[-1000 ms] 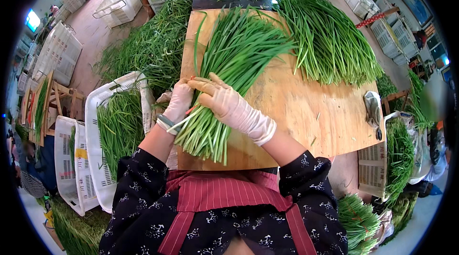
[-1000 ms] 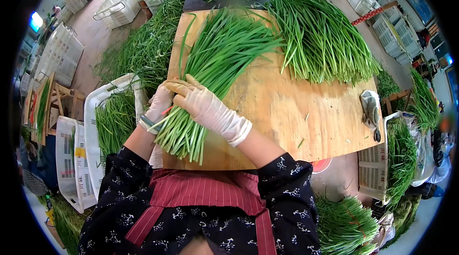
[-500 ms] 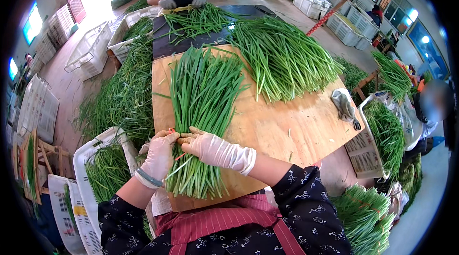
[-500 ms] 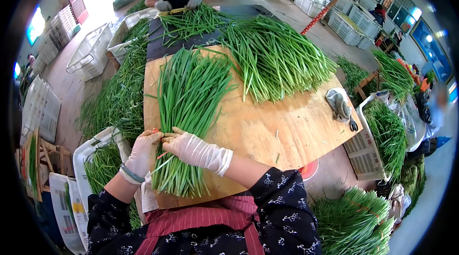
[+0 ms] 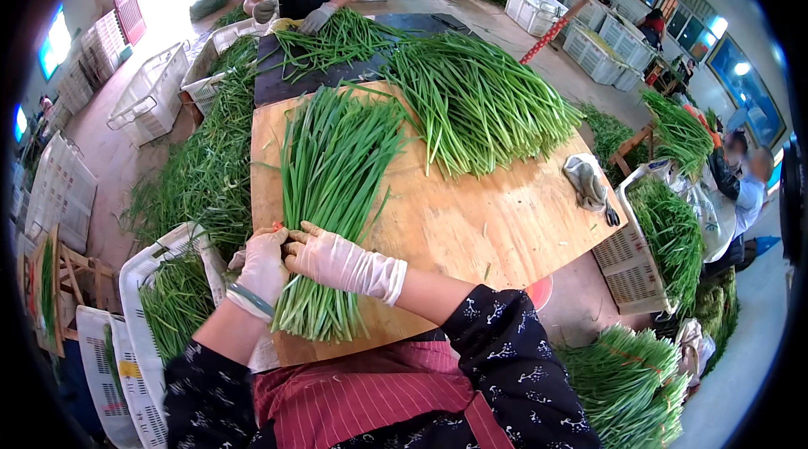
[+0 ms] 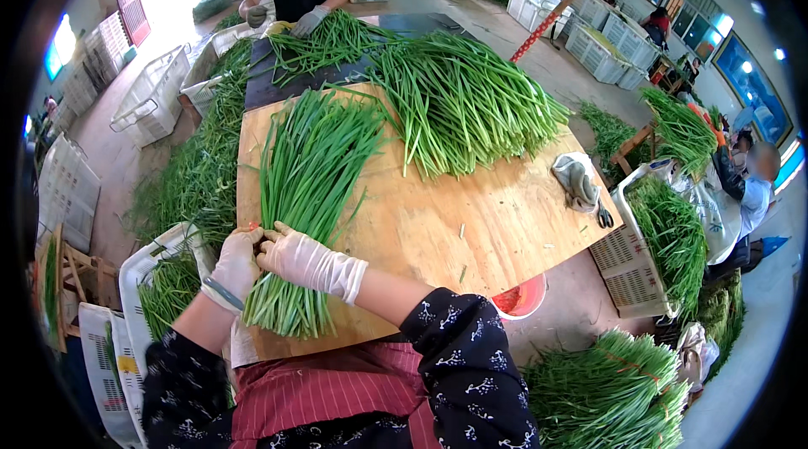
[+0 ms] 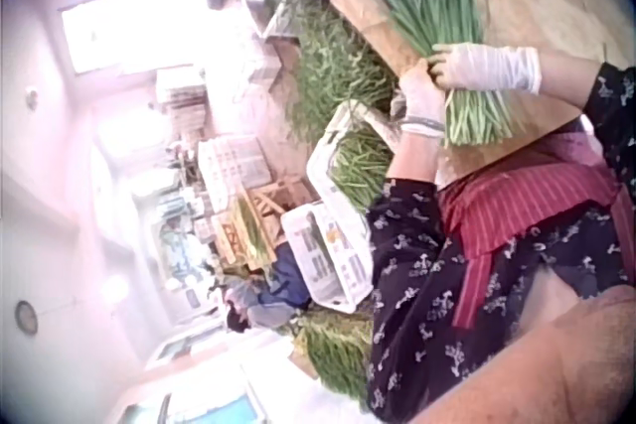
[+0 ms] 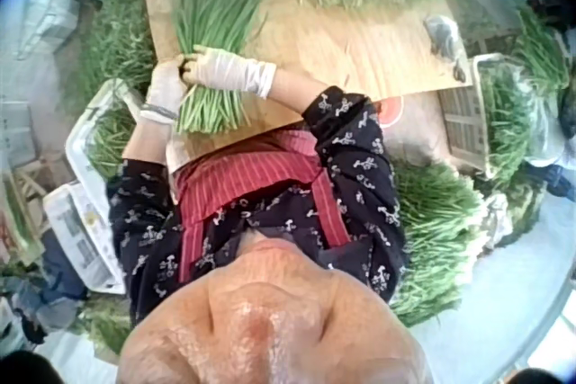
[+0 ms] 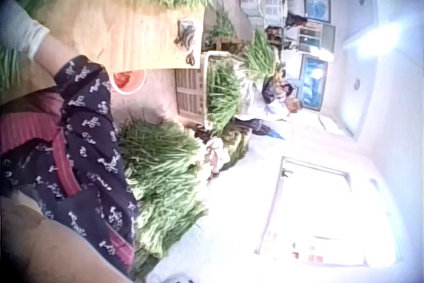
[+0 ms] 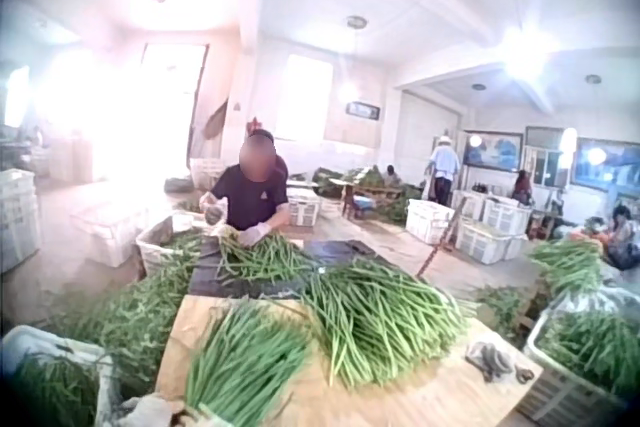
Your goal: The person gathers green onions into bunches, aligns the stalks, wraps them with a red rubber band to secure the bundle, and places the finished bunches aside.
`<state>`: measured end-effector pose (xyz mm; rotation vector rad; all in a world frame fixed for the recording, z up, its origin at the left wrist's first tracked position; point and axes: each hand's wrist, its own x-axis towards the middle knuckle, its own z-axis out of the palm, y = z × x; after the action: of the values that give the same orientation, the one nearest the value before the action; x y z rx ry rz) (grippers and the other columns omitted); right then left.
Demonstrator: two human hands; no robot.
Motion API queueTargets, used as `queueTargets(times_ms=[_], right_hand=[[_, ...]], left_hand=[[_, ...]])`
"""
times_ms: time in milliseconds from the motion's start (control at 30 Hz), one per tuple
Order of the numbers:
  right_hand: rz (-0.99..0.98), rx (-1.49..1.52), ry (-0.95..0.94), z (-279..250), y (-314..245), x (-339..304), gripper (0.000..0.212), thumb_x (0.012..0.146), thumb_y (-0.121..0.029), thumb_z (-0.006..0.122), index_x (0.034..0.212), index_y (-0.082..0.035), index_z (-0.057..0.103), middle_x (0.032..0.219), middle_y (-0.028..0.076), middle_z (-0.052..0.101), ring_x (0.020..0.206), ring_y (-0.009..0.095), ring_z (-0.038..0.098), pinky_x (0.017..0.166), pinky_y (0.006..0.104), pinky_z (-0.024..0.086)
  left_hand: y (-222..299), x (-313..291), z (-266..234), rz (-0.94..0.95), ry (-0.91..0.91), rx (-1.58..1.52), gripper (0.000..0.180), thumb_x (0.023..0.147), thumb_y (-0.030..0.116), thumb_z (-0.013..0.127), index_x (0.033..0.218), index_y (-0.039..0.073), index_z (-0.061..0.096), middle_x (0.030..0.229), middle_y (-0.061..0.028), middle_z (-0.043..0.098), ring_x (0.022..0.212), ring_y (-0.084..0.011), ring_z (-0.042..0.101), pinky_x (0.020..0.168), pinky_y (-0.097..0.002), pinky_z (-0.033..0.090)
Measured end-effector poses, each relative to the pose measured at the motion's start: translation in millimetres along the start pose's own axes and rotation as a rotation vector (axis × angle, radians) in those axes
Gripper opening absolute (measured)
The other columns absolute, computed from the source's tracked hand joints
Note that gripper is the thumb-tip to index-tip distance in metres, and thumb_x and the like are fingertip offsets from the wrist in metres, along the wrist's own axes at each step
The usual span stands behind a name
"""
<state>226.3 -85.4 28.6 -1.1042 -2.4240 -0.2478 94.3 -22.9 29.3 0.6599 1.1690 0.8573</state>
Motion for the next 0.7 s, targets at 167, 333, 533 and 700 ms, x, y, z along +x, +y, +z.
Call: queueTargets(times_ms=[167, 333, 533, 700], right_hand=[[0.113, 0.260, 0.186, 7, 3, -8, 0.009, 0.078, -0.008, 0.053, 0.087, -0.006, 0.054, 0.095, 0.010, 0.060, 0.093, 0.025, 0.059, 0.092, 0.0408, 0.042], [0.671, 0.790, 0.694, 21, -18, 14, 0.005, 0.084, -0.005, 0.055, 0.088, -0.004, 0.057, 0.080, 0.016, 0.061, 0.076, 0.034, 0.062, 0.063, 0.0353, 0.049], [0.629, 0.366, 0.512, 20, -10, 23, 0.006, 0.079, -0.005, 0.061, 0.084, -0.003, 0.059, 0.075, 0.017, 0.061, 0.066, 0.033, 0.060, 0.056, 0.0366, 0.047], [0.560, 0.176, 0.201, 18, -10, 27, 0.004, 0.077, -0.005, 0.057, 0.078, -0.002, 0.054, 0.074, 0.019, 0.057, 0.070, 0.038, 0.057, 0.058, 0.0424, 0.046]], left_hand=[[-43, 19, -9, 0.326, 0.146, -0.331, 0.010, 0.082, -0.002, 0.057, 0.085, 0.006, 0.051, 0.084, -0.0070, 0.058, 0.073, -0.0171, 0.056, 0.069, -0.0280, 0.048], [-65, 32, -21, 0.704, 0.286, -0.050, 0.005, 0.077, 0.005, 0.065, 0.080, 0.004, 0.061, 0.078, -0.0008, 0.057, 0.073, -0.0124, 0.051, 0.069, -0.0265, 0.042], [-41, 9, -8, 0.712, 0.200, 0.345, 0.012, 0.080, 0.009, 0.064, 0.073, 0.000, 0.061, 0.069, -0.0036, 0.057, 0.064, -0.0106, 0.048, 0.060, -0.0261, 0.039], [-43, 14, -17, 0.559, 0.198, 0.146, 0.009, 0.080, 0.007, 0.064, 0.073, 0.000, 0.062, 0.072, -0.0020, 0.057, 0.066, -0.0096, 0.046, 0.061, -0.0249, 0.038]])
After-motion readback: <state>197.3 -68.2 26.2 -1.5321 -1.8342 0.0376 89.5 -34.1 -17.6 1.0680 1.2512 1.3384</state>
